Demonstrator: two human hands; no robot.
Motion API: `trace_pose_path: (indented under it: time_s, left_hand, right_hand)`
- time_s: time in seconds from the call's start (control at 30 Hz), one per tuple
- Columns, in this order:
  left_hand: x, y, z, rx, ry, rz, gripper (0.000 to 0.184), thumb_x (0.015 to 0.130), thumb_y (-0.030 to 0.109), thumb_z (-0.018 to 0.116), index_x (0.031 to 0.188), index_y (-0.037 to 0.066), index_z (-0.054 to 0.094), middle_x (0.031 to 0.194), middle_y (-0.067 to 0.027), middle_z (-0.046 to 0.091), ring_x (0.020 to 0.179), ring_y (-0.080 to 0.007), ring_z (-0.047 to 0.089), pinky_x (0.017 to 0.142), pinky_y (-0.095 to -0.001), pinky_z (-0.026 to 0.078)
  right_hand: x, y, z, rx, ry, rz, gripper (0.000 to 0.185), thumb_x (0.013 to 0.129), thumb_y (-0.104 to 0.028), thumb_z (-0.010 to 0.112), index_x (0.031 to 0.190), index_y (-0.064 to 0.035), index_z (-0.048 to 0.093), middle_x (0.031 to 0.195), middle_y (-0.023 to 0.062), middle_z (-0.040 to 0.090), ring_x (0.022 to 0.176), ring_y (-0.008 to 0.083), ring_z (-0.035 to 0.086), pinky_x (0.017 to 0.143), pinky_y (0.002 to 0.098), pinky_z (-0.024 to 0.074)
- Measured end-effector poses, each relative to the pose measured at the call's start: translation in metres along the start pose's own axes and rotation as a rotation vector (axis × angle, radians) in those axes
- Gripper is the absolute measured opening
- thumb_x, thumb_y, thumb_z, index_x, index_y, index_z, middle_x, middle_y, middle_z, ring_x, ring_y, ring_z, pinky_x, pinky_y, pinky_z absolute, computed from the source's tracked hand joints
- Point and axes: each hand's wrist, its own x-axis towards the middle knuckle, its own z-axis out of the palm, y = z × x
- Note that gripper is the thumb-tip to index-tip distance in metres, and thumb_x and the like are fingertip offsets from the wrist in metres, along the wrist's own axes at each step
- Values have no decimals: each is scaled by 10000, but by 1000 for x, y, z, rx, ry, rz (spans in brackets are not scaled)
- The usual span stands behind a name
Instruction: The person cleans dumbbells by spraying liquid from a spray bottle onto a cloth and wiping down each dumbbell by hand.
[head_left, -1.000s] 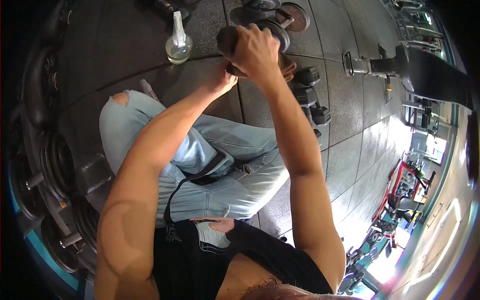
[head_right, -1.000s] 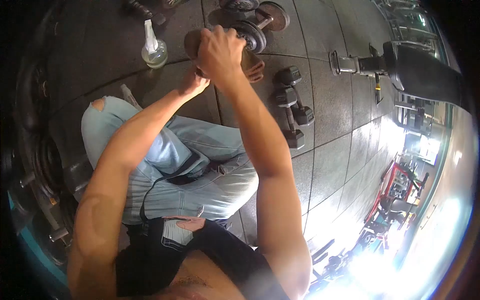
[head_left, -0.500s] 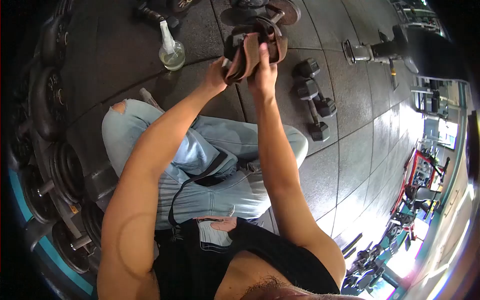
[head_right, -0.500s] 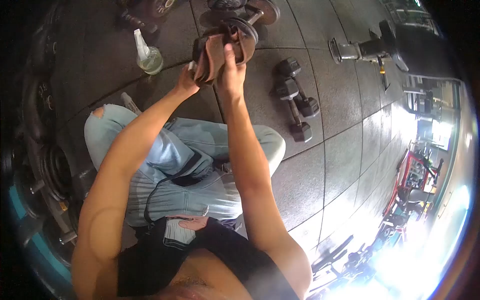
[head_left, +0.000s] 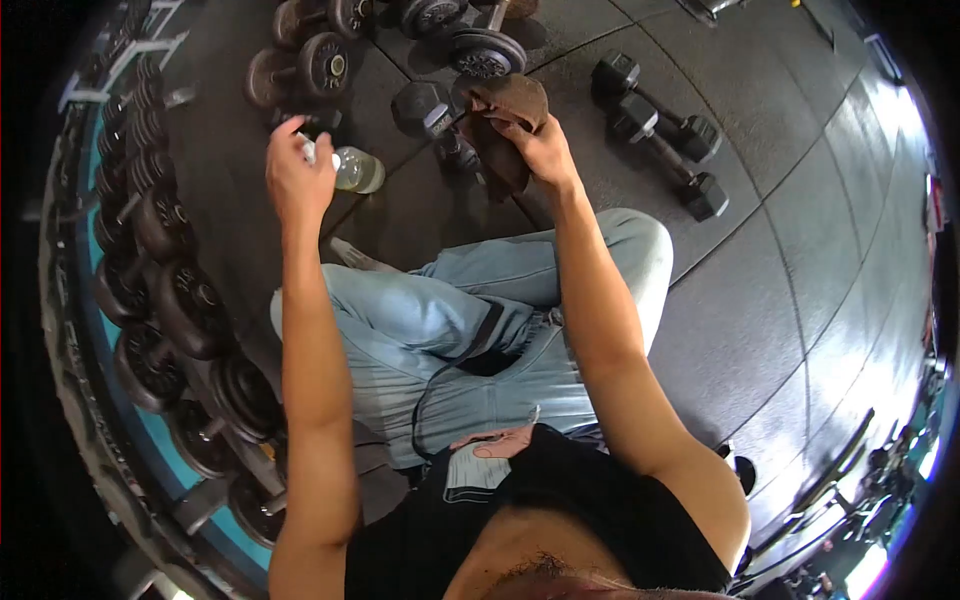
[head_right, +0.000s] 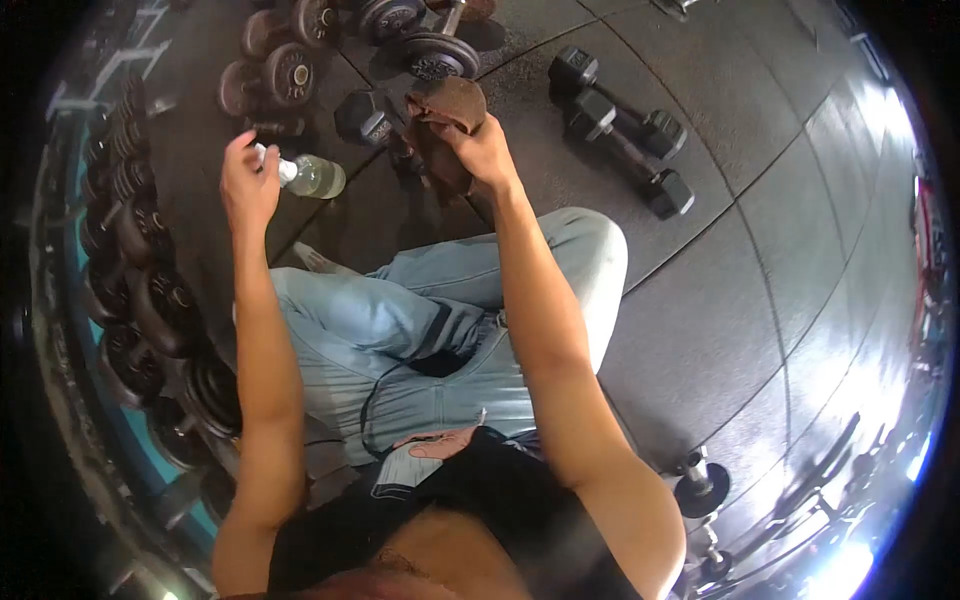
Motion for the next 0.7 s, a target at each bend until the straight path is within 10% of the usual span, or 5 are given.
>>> trace_pose_path:
  time_s: [0.17, 0.27, 0.43, 0.6, 0.7]
  left_hand:
    - [-26, -75, 73, -314, -49, -687, 1331, 560, 334, 952, 1498, -91, 109, 1499, -247, 326, 1385, -310, 351, 1136, -403, 302]
    - [-16, -85, 109, -386, 150, -161, 1029, 720, 353, 863, 1465, -49, 278, 1397, -204, 477, 1287, -301, 481, 1059, -388, 381]
    - [-4, -65, 95, -342, 15, 3, 276, 817, 160, 646, 1044, 4, 666, 1100, -183, 639, 1007, -333, 629, 878, -387, 479]
    - [-36, -17, 79, -156, -114, 594, 226, 774, 85, 588, 972, -12, 633, 915, -175, 599, 875, -367, 605, 799, -428, 484]
    - [-64, 2, 80, -298, -348, 438, 208, 770, 87, 579, 951, -2, 631, 868, -158, 622, 780, -356, 622, 728, -416, 499]
  right_hand:
    - [18, 15, -20, -9, 317, 28, 322, 821, -129, 736, 1096, 20, 660, 1024, 98, 689, 913, 176, 654, 796, 315, 531]
    - [13, 1, -24, 98, 388, 72, 339, 822, -131, 734, 1099, 44, 649, 1038, 119, 687, 923, 206, 667, 792, 327, 546]
    - [24, 5, -34, 507, 78, 255, 433, 826, -189, 721, 1178, 35, 604, 1097, 148, 670, 980, 243, 663, 839, 364, 559]
    - [61, 40, -34, 612, -130, 463, 597, 766, -305, 762, 1246, 3, 584, 1144, 177, 659, 987, 277, 665, 864, 402, 554]
    - [74, 59, -31, 628, -312, 460, 581, 773, -326, 747, 1240, -20, 587, 1130, 171, 670, 984, 276, 668, 863, 414, 554]
